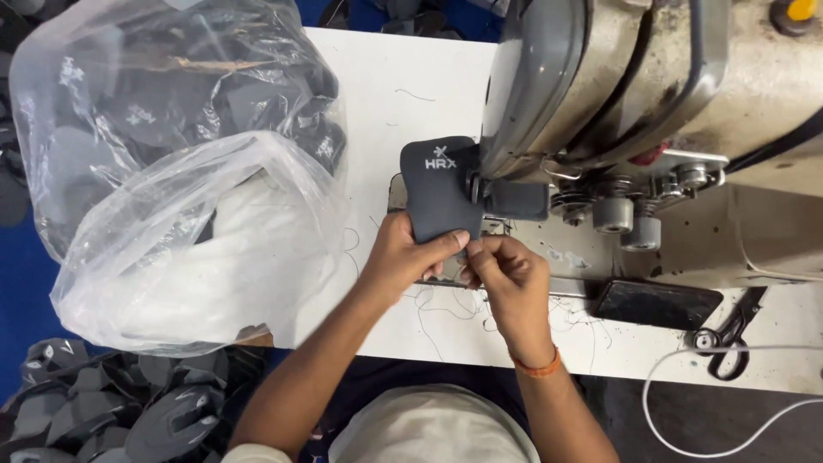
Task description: The person operates a sewing machine to stitch the edges of dark gray fabric masks. They handle the masks, guide them under the needle, and use a pair of scissors to cut threads.
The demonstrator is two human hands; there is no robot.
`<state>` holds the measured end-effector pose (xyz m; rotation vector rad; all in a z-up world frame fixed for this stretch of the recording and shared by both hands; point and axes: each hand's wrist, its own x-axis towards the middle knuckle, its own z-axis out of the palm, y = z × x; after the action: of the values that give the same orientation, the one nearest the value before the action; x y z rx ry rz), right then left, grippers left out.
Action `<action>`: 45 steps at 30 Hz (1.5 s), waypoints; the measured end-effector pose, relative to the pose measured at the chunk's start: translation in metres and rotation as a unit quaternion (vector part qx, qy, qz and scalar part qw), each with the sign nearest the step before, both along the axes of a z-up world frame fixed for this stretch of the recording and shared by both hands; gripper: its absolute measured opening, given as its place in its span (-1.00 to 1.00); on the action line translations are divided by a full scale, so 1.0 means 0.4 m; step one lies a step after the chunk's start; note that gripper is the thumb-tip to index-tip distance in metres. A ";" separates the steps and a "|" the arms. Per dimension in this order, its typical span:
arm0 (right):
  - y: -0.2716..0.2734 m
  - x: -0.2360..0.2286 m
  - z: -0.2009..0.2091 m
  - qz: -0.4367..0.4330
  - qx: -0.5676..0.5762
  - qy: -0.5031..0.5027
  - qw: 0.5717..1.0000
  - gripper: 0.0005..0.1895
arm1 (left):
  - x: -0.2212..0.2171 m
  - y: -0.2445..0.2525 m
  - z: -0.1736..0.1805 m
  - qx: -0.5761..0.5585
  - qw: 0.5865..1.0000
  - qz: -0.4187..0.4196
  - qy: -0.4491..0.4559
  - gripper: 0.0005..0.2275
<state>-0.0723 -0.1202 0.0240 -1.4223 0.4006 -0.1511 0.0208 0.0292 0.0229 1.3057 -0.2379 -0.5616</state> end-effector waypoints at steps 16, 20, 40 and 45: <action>0.036 0.061 0.017 -0.145 -0.120 -0.047 0.981 -0.84 | 0.173 0.032 0.041 0.067 0.972 -0.221 0.035 -0.81; 0.038 0.061 0.018 -0.168 -0.099 -0.048 0.980 -0.75 | 0.154 0.038 0.007 0.033 0.975 -0.216 0.039 -0.73; 0.077 0.065 -0.016 -0.198 -0.139 -0.119 0.963 -0.79 | 0.130 0.078 -0.014 -0.035 0.985 0.125 0.117 -0.78; 0.051 0.056 0.046 -0.164 -0.089 -0.080 0.979 -0.71 | -0.001 0.118 -0.007 0.058 0.988 0.040 0.135 -0.78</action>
<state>-0.0499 -0.0998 0.0426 -1.4995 0.4961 -0.5768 0.0203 0.0764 0.0202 1.3285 0.0715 -0.6853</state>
